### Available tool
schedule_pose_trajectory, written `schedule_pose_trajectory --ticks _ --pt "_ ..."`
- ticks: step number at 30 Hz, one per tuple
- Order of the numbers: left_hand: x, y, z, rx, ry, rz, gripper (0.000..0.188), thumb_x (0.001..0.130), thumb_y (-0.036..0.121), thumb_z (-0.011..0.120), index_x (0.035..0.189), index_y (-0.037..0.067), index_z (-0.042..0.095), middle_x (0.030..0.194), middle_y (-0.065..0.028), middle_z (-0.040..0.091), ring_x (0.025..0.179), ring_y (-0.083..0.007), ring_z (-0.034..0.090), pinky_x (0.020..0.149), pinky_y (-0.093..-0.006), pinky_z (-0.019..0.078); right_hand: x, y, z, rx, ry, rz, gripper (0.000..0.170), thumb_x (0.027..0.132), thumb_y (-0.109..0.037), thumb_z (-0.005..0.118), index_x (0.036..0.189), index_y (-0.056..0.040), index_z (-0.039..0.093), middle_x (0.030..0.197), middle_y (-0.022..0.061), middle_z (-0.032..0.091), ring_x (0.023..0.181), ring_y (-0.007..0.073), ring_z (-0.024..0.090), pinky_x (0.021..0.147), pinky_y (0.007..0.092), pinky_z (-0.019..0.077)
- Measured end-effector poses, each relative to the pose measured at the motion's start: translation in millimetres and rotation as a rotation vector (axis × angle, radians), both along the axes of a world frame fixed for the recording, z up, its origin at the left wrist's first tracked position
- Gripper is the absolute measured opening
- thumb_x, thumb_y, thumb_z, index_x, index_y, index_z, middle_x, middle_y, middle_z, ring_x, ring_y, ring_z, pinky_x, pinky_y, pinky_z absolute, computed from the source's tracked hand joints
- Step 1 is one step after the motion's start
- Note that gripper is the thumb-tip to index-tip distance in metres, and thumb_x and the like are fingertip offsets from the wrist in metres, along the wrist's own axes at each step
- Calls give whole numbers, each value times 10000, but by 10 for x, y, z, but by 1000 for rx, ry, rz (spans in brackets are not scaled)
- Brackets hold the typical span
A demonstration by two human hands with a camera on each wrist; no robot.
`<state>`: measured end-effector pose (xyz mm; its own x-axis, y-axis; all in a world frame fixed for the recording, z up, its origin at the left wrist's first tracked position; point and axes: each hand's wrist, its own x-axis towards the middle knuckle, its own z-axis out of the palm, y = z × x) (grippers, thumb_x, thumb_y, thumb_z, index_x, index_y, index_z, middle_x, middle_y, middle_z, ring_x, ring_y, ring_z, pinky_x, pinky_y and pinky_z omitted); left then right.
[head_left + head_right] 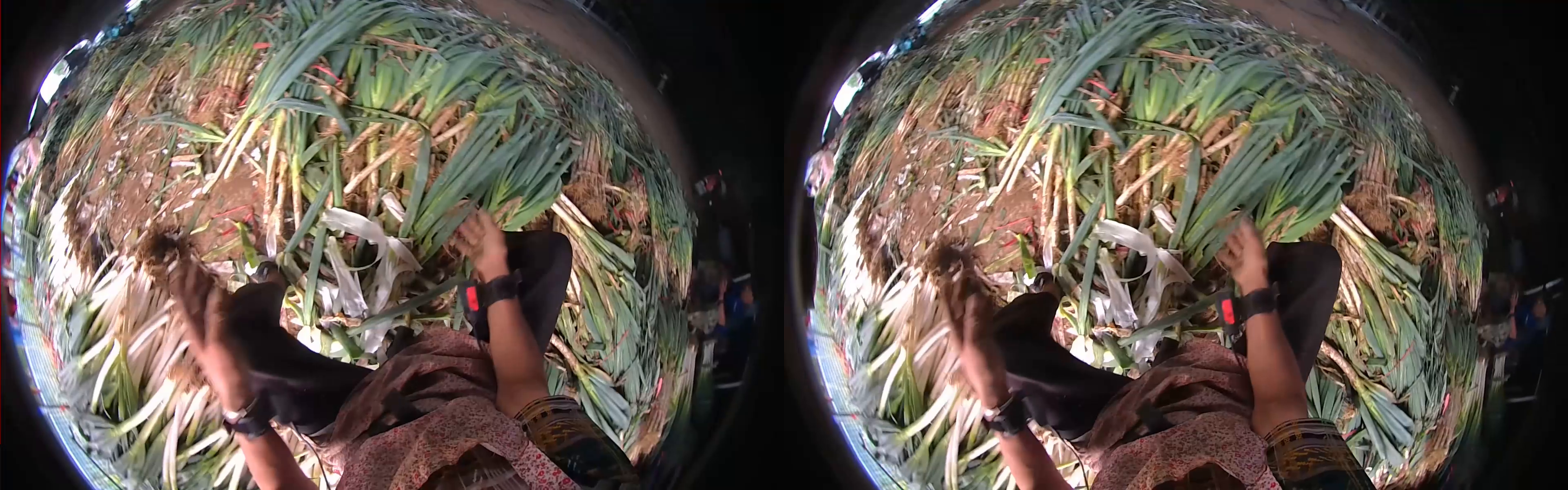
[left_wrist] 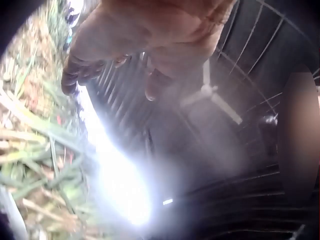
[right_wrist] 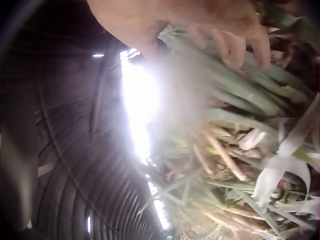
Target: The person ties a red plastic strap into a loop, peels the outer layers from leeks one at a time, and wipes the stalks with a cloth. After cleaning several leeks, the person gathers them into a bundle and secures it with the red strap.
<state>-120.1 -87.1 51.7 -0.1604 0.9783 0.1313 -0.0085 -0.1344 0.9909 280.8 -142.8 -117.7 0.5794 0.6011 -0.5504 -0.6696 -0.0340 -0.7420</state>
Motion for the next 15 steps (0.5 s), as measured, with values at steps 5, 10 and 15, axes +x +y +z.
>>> schedule_pose_trajectory --ticks 5,10,15 --pt "1206 433 -669 -245 -126 -446 639 849 76 547 1381 44 195 1346 -181 322 1169 -247 417 957 -351 364 -198 -159 -807 -291 37 80 583 766 -460 582 1277 -229 425 1310 20 401 1187 239 369 873 465 324" --pt "1994 955 -1501 -290 218 -676 776 814 320 619 1391 65 167 1387 -221 236 1275 -324 241 1031 -437 248 -353 -13 -1175 -324 -68 86 589 764 -386 606 1283 -183 414 1287 74 407 1177 239 368 895 427 322" --pt "2475 1374 -2607 -158 967 -586 902 654 538 688 1377 248 235 1383 -259 201 1281 -463 136 1020 -547 205 -621 79 -1797 -459 -576 252 618 781 -297 606 1306 -75 366 1264 145 431 1134 282 431 921 359 343"
